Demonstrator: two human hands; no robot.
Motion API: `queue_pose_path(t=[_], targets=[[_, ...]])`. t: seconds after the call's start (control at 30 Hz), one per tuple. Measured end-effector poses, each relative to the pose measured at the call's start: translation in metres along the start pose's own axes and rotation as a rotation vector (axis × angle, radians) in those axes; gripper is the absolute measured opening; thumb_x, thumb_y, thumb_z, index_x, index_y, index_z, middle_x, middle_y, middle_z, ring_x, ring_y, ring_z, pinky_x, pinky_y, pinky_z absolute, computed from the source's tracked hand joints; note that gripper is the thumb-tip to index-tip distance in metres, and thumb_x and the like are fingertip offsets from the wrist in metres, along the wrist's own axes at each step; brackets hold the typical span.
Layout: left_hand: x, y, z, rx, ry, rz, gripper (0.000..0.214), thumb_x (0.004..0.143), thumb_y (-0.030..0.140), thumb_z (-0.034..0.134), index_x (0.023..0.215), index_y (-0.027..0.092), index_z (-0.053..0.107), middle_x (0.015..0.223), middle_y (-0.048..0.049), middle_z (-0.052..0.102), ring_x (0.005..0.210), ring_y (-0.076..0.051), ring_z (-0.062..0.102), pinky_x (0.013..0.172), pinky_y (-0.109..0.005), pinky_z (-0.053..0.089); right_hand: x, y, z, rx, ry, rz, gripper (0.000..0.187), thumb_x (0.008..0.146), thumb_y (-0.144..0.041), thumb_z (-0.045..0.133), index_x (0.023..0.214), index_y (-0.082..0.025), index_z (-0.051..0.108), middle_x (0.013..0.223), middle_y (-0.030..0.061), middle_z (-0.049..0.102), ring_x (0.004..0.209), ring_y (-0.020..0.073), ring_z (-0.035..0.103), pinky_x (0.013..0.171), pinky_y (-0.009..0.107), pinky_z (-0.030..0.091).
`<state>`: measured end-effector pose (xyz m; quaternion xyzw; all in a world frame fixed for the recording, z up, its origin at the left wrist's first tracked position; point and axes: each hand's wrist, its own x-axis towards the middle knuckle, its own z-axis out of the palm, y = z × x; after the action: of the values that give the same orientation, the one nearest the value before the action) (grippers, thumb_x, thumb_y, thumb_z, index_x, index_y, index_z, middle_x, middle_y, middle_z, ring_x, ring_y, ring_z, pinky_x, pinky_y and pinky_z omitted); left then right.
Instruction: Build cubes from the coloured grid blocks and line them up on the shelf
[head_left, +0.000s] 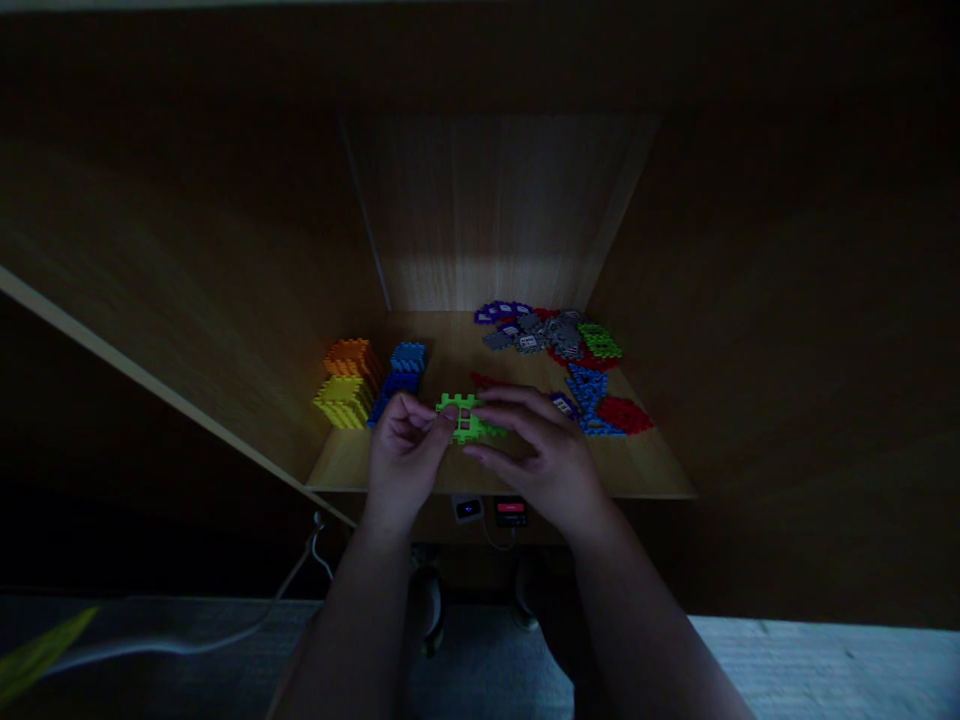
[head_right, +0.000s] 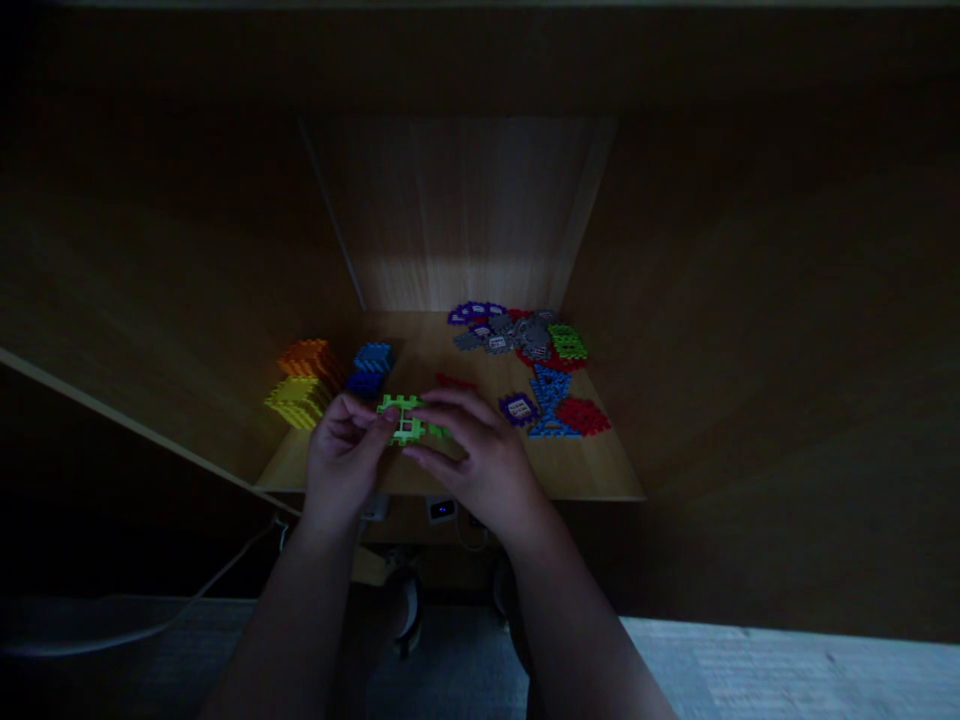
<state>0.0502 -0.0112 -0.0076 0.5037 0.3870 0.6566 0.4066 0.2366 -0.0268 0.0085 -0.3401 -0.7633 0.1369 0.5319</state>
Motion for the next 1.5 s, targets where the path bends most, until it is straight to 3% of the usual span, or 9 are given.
queue_pose_path(t=[0.27, 0.37, 0.47, 0.63, 0.9, 1.5], targets=[[0.000, -0.002, -0.002, 0.004, -0.016, 0.008, 0.044, 0.089, 0.048, 0.087, 0.078, 0.021, 0.054, 0.067, 0.0057, 0.059, 0.060, -0.009, 0.054, 0.062, -0.021, 0.046, 0.000, 0.001, -0.002, 0.010, -0.026, 0.024, 0.033, 0.092, -0.036, 0.088, 0.123, -0.038, 0.076, 0.134, 0.0032, 0.078, 0.124, 0.0267, 0.075, 0.107, 0.049, 0.063], [0.000, -0.002, -0.002, -0.034, -0.027, -0.002, 0.036, 0.092, 0.048, 0.084, 0.088, 0.023, 0.059, 0.075, 0.0044, 0.062, 0.067, -0.011, 0.059, 0.066, -0.022, 0.051, 0.000, 0.007, -0.008, 0.007, 0.000, 0.047, 0.032, 0.092, -0.035, 0.088, 0.120, -0.036, 0.074, 0.130, 0.0029, 0.079, 0.122, 0.0270, 0.075, 0.106, 0.049, 0.061], [0.002, -0.004, -0.001, -0.073, -0.032, -0.009, 0.030, 0.095, 0.048, 0.079, 0.102, 0.025, 0.060, 0.091, 0.0006, 0.070, 0.078, -0.015, 0.067, 0.075, -0.028, 0.058, -0.003, 0.018, -0.015, -0.021, 0.066, 0.155, 0.032, 0.092, -0.036, 0.087, 0.120, -0.036, 0.073, 0.126, 0.0036, 0.078, 0.120, 0.0285, 0.074, 0.106, 0.051, 0.059], [0.005, -0.008, 0.000, 0.071, -0.011, 0.051, 0.023, 0.092, 0.036, 0.079, 0.099, 0.024, 0.062, 0.095, -0.0015, 0.068, 0.086, -0.016, 0.067, 0.079, -0.028, 0.056, -0.008, 0.036, -0.019, -0.036, 0.110, 0.306, 0.036, 0.092, -0.039, 0.086, 0.124, -0.034, 0.070, 0.128, 0.0061, 0.075, 0.120, 0.0299, 0.071, 0.109, 0.054, 0.058], [0.005, -0.007, 0.000, 0.192, -0.105, 0.060, 0.015, 0.090, 0.021, 0.076, 0.101, 0.023, 0.065, 0.096, -0.0016, 0.069, 0.090, -0.016, 0.068, 0.085, -0.028, 0.054, -0.006, 0.039, -0.015, -0.020, 0.033, 0.311, 0.038, 0.093, -0.038, 0.084, 0.126, -0.034, 0.067, 0.132, 0.0052, 0.075, 0.126, 0.0283, 0.070, 0.115, 0.054, 0.055], [0.003, -0.012, -0.001, 0.261, -0.193, 0.062, 0.014, 0.094, 0.020, 0.073, 0.107, 0.023, 0.068, 0.103, -0.0029, 0.071, 0.095, -0.017, 0.068, 0.088, -0.029, 0.054, -0.006, 0.041, -0.017, -0.040, -0.008, 0.333, 0.039, 0.095, -0.039, 0.082, 0.130, -0.032, 0.065, 0.136, 0.0057, 0.075, 0.130, 0.0274, 0.070, 0.116, 0.051, 0.054]])
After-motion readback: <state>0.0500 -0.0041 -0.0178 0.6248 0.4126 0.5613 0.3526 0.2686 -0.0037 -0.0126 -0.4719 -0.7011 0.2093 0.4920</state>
